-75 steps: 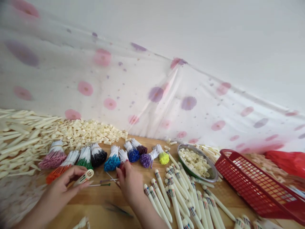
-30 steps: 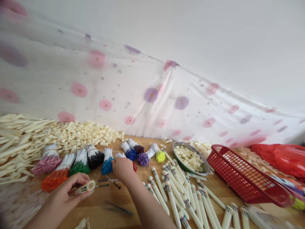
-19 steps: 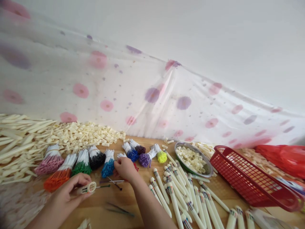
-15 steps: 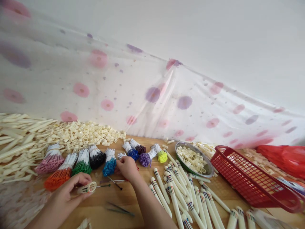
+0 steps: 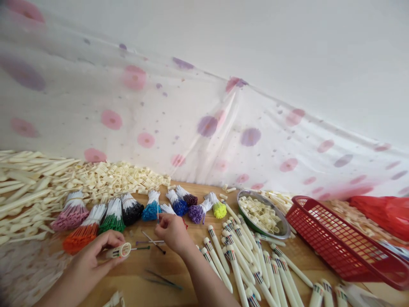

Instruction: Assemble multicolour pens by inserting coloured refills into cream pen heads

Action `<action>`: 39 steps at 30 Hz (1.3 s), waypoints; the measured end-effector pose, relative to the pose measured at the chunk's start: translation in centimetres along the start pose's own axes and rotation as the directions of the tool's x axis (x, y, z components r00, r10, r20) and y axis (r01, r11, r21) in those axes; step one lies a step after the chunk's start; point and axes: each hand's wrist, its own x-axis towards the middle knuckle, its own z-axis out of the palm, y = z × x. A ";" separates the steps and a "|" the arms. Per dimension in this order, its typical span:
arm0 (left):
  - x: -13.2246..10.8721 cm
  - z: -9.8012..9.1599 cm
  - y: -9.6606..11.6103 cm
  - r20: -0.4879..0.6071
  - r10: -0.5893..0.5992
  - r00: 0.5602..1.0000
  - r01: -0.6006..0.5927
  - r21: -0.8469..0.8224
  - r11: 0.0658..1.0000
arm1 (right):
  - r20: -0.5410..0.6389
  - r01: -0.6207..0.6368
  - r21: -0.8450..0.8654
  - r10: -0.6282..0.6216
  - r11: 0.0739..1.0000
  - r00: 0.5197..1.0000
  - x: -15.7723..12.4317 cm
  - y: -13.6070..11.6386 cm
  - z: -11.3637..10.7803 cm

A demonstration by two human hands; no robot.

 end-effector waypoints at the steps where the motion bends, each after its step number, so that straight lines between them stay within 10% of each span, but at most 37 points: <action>1: 0.0 0.0 -0.1 -0.002 0.002 1.000 -0.002 -0.005 1.000 | -0.011 -0.001 0.000 0.001 1.000 1.000 -0.1 0.1 -0.1; 11: 0.1 0.2 -0.8 0.006 0.020 1.000 -0.020 0.003 1.000 | -0.070 -0.157 -0.003 0.157 0.988 0.985 0.1 0.2 -0.6; 26: 0.0 -0.1 -1.7 0.029 0.037 0.999 -0.039 0.067 0.997 | -0.150 -0.089 -0.506 0.014 0.858 0.989 0.3 -0.4 -2.0; 39: -0.2 -0.3 -1.9 0.049 0.011 0.999 -0.016 0.099 0.995 | 0.146 0.201 -0.754 -0.139 0.625 0.980 -0.1 -1.0 2.4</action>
